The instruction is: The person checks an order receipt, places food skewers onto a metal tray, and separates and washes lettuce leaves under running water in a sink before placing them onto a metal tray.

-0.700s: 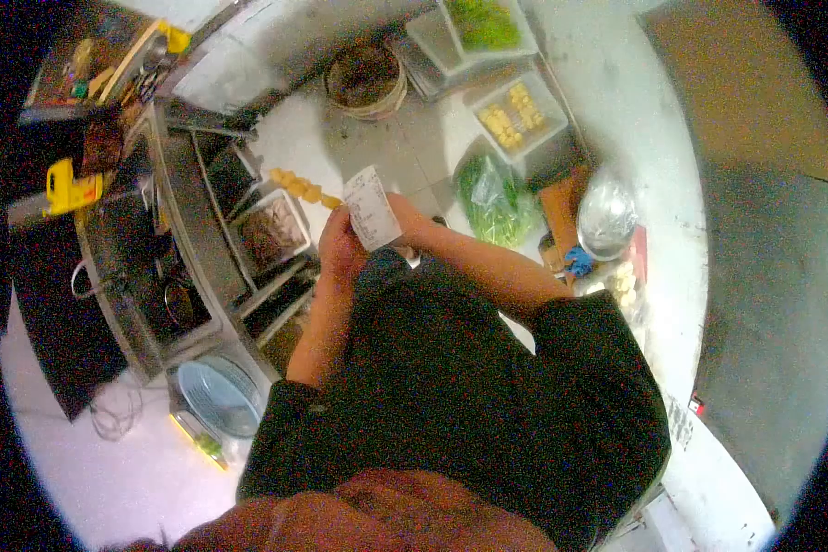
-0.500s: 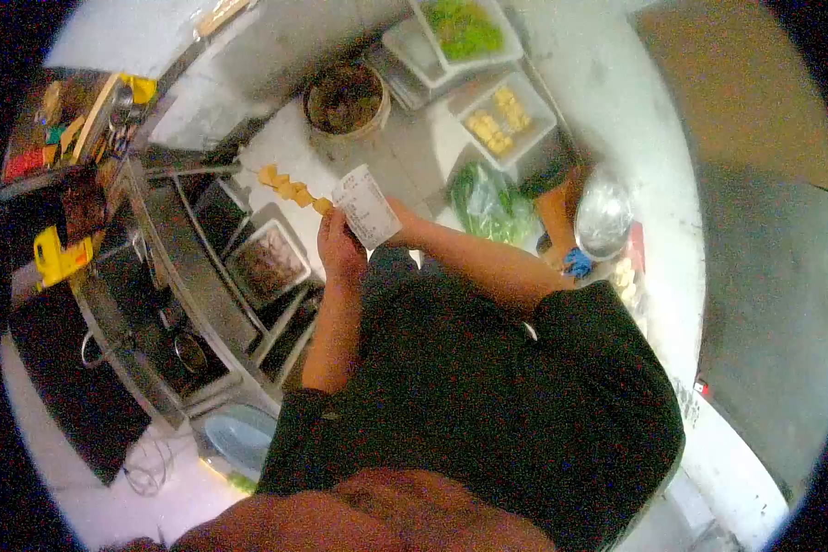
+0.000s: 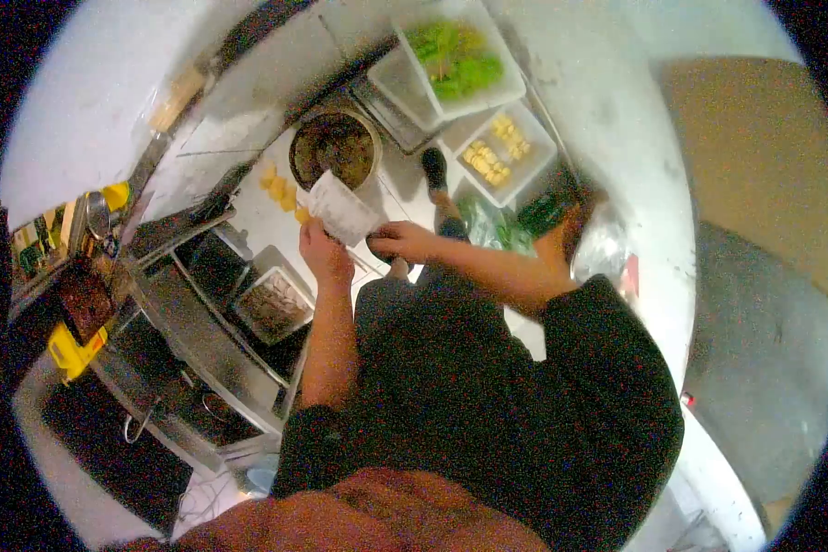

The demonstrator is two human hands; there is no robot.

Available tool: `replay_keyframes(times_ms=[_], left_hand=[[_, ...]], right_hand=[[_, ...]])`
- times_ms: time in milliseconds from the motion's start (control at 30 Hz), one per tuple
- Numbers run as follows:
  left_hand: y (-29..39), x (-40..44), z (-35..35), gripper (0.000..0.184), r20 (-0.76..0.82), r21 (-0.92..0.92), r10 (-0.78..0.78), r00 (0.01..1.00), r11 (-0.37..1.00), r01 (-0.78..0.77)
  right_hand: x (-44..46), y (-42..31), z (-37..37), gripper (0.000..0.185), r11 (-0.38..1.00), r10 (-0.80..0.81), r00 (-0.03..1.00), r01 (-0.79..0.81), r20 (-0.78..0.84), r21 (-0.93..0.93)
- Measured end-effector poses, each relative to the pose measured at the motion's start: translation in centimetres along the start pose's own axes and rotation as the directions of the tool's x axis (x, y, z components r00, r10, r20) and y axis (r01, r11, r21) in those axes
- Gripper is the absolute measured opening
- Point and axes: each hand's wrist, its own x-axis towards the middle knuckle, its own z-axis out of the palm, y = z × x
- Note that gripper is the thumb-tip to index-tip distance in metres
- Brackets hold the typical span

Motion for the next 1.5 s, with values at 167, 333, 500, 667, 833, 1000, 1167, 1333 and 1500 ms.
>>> replay_keyframes(times_ms=[167,333,500,667,833,1000,1167,1333,1500], left_hand=[[-3.8,4.3,-0.1,0.018,-0.239,0.365,0.028,0.971,0.929,0.063],[-7.9,4.7,1.6,0.023,-0.228,0.618,0.13,0.965,0.785,0.041],[-10.1,5.7,5.4,0.022,-0.514,0.193,-0.174,0.84,0.931,0.311],[-11.9,6.3,4.9,0.024,-0.069,0.933,0.077,0.995,0.359,0.037],[-12.5,7.3,6.1,0.02,-0.422,0.557,-0.062,0.904,0.77,0.313],[-14.1,7.2,3.8,0.019,-0.449,0.337,-0.158,0.879,0.882,0.33],[-14.2,7.2,4.6,0.017,-0.296,0.661,-0.045,0.954,0.711,0.239],[-14.0,6.9,4.8,0.027,-0.323,0.615,-0.09,0.942,0.737,0.281],[-13.8,7.8,6.3,0.029,-0.495,0.258,-0.238,0.836,0.878,0.403]], right_hand=[[10.0,8.7,-22.7,0.03,0.389,0.09,0.988,-0.148,-0.122,-0.909],[22.8,11.6,-39.7,0.024,-0.109,-0.566,0.817,-0.207,-0.11,-0.972],[33.0,15.7,-47.4,0.03,-0.333,-0.46,0.882,-0.068,0.099,-0.94],[34.2,14.7,-48.3,0.027,-0.089,-0.348,0.938,-0.031,0.002,-0.996],[31.4,12.0,-49.2,0.019,-0.341,-0.258,0.933,0.156,0.252,-0.927],[23.8,5.2,-50.4,0.015,-0.244,-0.272,0.901,0.276,0.338,-0.93],[22.8,7.7,-55.1,0.008,0.13,-0.338,0.915,-0.185,-0.219,-0.974],[27.4,9.1,-53.4,0.015,0.304,-0.492,0.759,-0.309,-0.427,-0.901],[28.8,17.9,-56.7,0.039,0.01,-0.132,0.924,-0.36,-0.358,-0.933]])
